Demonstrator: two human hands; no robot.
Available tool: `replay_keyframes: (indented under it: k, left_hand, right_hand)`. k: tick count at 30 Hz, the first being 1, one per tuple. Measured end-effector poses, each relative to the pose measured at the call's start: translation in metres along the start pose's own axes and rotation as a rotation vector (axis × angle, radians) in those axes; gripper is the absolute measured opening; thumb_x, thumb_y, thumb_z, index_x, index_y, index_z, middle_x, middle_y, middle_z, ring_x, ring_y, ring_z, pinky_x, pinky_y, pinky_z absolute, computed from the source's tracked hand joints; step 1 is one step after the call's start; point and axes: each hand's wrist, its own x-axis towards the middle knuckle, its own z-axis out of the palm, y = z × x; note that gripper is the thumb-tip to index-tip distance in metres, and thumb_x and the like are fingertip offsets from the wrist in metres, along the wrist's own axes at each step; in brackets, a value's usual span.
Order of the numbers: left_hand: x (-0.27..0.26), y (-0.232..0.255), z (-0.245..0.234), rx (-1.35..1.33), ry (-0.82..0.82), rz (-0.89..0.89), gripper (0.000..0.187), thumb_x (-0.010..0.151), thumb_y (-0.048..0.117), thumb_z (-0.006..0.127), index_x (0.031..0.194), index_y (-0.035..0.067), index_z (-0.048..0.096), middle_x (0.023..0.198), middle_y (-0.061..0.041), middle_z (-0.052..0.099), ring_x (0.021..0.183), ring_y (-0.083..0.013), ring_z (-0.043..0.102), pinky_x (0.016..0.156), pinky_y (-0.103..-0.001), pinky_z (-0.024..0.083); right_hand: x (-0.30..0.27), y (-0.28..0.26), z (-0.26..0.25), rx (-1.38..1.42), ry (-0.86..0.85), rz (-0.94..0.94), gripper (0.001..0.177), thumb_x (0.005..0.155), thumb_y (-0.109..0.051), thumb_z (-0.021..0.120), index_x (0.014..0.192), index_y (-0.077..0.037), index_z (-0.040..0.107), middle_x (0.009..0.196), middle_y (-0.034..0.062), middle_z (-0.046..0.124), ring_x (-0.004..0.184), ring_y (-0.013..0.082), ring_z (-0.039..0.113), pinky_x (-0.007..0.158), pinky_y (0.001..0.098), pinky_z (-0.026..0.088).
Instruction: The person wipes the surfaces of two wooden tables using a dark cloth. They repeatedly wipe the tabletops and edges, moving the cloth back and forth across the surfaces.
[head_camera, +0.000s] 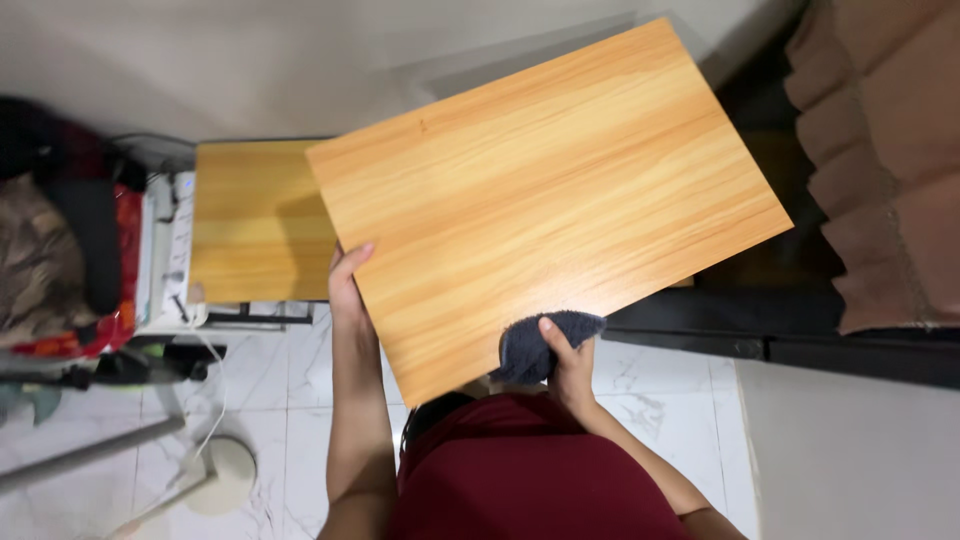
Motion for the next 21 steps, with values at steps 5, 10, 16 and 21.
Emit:
replay_keyframes:
  k: [5,10,16,21]
  left_hand:
    - [-0.066,0.018,-0.021,-0.009,0.146,0.124,0.070,0.082,0.009,0.060,0.149,0.004,0.044,0.135,-0.017,0.061,0.122,-0.0323,0.062,0.100,-0.043,0.053]
    - [-0.117,0.040,-0.044,0.015,0.199,0.259,0.068,0.082,0.014,0.061,0.147,-0.003,0.047,0.133,-0.020,0.062,0.120,-0.0328,0.063,0.098,-0.041,0.053]
    - [-0.157,0.045,-0.089,-0.060,0.310,0.396,0.073,0.078,0.012,0.063,0.146,-0.004,0.045,0.133,-0.020,0.062,0.120,-0.0334,0.064,0.101,-0.041,0.054]
    - [-0.174,0.031,-0.119,-0.162,0.423,0.477,0.072,0.077,0.007,0.064,0.145,-0.003,0.046,0.130,-0.020,0.061,0.118,-0.0326,0.063,0.098,-0.042,0.055]
  right_hand:
    - [-0.010,-0.006,0.017,0.017,-0.146,0.061,0.031,0.089,-0.012,0.072,0.113,0.004,0.064,0.101,0.0143,0.072,0.089,0.0231,0.073,0.079,0.0355,0.060]
    - [-0.019,0.005,0.035,-0.005,-0.244,0.148,0.033,0.088,-0.012,0.072,0.115,0.005,0.064,0.102,0.0151,0.072,0.091,0.0241,0.073,0.081,0.0359,0.059]
    - [-0.019,0.037,0.048,-0.055,-0.377,0.137,0.034,0.087,-0.013,0.075,0.113,0.006,0.066,0.102,0.0142,0.073,0.091,0.0224,0.073,0.083,0.0344,0.059]
    - [0.000,0.052,0.067,-0.088,-0.426,0.129,0.037,0.084,-0.011,0.074,0.115,0.005,0.065,0.102,0.0145,0.074,0.090,0.0233,0.073,0.083,0.0346,0.059]
